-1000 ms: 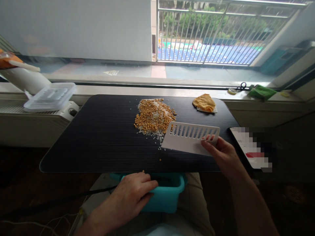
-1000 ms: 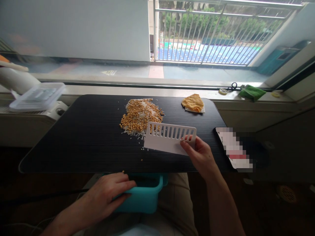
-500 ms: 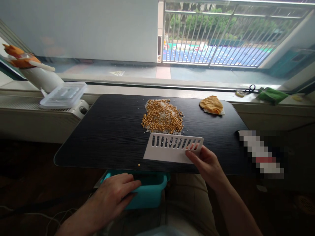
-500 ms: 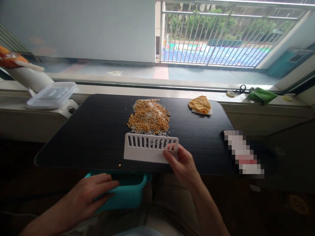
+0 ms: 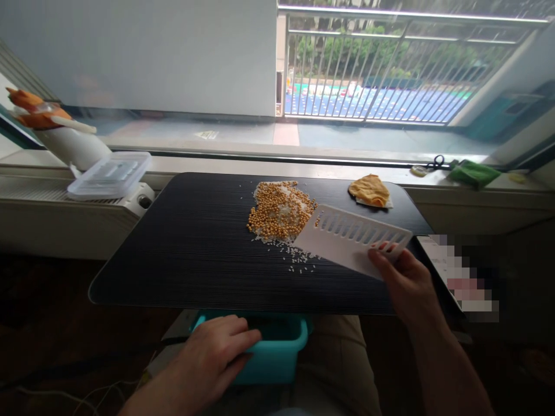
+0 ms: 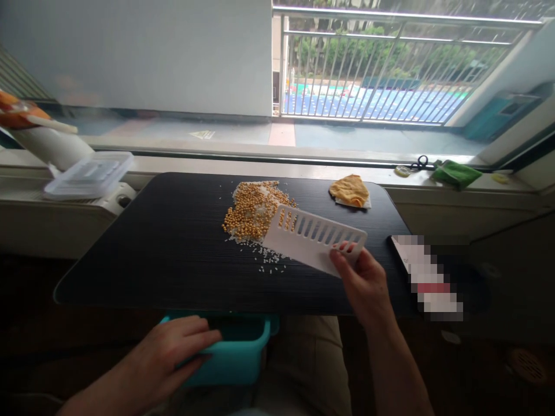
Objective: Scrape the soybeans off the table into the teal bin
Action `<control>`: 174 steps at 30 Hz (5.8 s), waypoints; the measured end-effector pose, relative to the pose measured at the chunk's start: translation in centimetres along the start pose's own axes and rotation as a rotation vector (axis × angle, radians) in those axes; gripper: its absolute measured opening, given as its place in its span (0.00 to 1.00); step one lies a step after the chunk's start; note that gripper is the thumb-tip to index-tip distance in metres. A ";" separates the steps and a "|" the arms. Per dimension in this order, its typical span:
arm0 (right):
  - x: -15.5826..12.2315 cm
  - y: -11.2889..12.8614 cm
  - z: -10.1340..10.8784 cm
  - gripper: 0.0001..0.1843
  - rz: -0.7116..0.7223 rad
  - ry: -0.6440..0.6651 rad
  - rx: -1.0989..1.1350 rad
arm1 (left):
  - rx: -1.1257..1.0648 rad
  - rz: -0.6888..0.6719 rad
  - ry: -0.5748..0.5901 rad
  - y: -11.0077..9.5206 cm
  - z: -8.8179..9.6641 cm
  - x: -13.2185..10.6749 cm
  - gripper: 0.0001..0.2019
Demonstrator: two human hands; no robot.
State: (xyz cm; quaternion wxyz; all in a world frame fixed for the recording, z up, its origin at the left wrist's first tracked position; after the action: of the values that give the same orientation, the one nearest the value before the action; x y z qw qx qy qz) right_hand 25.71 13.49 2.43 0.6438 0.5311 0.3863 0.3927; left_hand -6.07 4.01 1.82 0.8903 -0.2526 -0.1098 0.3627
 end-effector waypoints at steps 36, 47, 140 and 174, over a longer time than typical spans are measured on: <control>3.1 -1.1 1.7 0.15 -0.076 0.087 0.061 | -0.111 -0.042 0.156 -2.7 -1.8 6.0 0.10; 3.1 -1.1 0.5 0.16 -0.106 0.149 0.053 | -0.112 -0.053 0.144 -2.6 -1.9 5.9 0.10; -1.1 -1.6 5.5 0.14 -0.216 0.158 -0.058 | -0.115 -0.082 0.115 -2.3 -2.1 5.9 0.11; 0.3 0.1 1.4 0.12 -0.089 0.231 -0.034 | -0.091 -0.069 0.110 -2.5 -1.9 5.9 0.12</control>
State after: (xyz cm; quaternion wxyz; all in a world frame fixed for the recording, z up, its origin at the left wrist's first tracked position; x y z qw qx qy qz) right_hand 27.10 13.23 2.66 0.6208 0.4537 0.4742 0.4288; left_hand 0.30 5.93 1.63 0.8946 -0.3083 -0.0857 0.3119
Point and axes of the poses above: each hand's wrist, its own x-axis towards the middle knuckle, its own z-axis out of the back of the hand, y = z × x, the point moved 5 cm from there along x, towards the middle knuckle, and after that the axes turned 8 degrees about -z, right-handed, at the moved point
